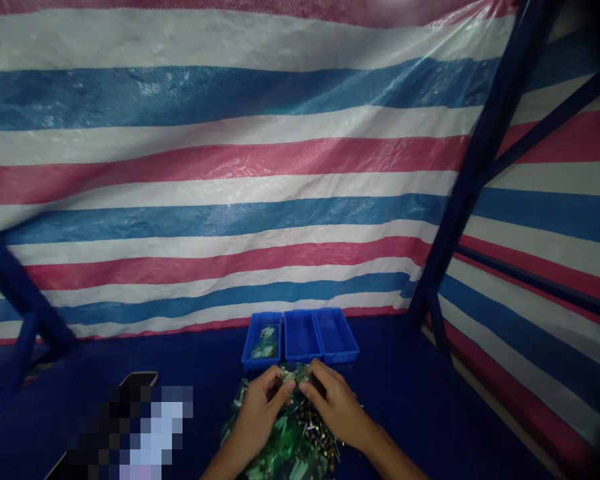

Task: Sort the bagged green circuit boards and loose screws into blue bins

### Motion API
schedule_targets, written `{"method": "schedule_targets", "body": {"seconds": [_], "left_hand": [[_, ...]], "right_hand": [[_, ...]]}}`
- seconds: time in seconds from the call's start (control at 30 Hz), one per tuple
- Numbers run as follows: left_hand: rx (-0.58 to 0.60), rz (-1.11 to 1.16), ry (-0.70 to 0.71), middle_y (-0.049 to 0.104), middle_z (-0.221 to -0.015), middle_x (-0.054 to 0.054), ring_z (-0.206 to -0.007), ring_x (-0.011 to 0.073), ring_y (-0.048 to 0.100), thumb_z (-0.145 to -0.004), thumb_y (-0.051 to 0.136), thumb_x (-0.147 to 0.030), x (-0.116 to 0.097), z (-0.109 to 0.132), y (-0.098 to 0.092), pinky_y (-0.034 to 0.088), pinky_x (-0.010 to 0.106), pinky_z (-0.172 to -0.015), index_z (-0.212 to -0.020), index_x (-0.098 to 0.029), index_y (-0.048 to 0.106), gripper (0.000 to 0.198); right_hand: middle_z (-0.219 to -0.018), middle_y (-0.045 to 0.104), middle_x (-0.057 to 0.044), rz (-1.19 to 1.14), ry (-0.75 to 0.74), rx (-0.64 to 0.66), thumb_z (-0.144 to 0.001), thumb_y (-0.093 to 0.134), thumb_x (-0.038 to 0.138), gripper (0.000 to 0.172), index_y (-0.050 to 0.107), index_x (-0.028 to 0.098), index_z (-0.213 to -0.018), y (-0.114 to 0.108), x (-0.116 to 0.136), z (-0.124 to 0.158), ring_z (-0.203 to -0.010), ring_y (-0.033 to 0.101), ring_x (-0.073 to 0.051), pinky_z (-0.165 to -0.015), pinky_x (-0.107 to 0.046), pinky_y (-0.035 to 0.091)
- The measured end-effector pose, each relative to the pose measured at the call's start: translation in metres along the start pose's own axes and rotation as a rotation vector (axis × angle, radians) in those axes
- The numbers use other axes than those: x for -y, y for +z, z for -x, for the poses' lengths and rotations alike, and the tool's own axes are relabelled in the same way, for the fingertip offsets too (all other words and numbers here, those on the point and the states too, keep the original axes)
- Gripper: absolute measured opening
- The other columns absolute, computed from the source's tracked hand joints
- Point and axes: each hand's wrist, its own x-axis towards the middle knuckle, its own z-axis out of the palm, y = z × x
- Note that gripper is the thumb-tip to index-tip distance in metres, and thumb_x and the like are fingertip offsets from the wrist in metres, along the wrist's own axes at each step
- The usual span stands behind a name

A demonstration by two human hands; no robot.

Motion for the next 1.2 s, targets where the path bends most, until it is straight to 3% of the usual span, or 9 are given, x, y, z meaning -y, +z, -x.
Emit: {"method": "schedule_targets", "body": {"seconds": [0.63,1.2], "left_hand": [[-0.011,-0.037,0.008,0.054,-0.072,-0.002,-0.069,0.0142,0.048,-0.096,0.066,-0.054,-0.0004,-0.0053,-0.0069,0.038,0.024,-0.065,-0.084,-0.017,0.065,0.038],[-0.03,-0.045,0.026,0.054,-0.075,-0.001,-0.072,0.0147,0.049,-0.099,0.064,-0.053,0.0052,-0.0012,-0.0018,0.04,0.024,-0.068,-0.087,-0.017,0.064,0.037]], "right_hand": [[-0.08,0.054,0.003,-0.043,0.026,-0.022,-0.109,0.051,0.041,0.032,0.051,0.022,-0.083,0.0011,-0.0028,-0.0027,-0.075,0.052,-0.015,-0.071,-0.027,0.037],[-0.089,0.059,-0.001,-0.026,-0.053,-0.075,-0.112,0.047,0.036,0.028,0.056,0.023,-0.089,-0.0015,0.0006,-0.0014,-0.084,0.059,-0.018,-0.077,-0.029,0.043]]}}
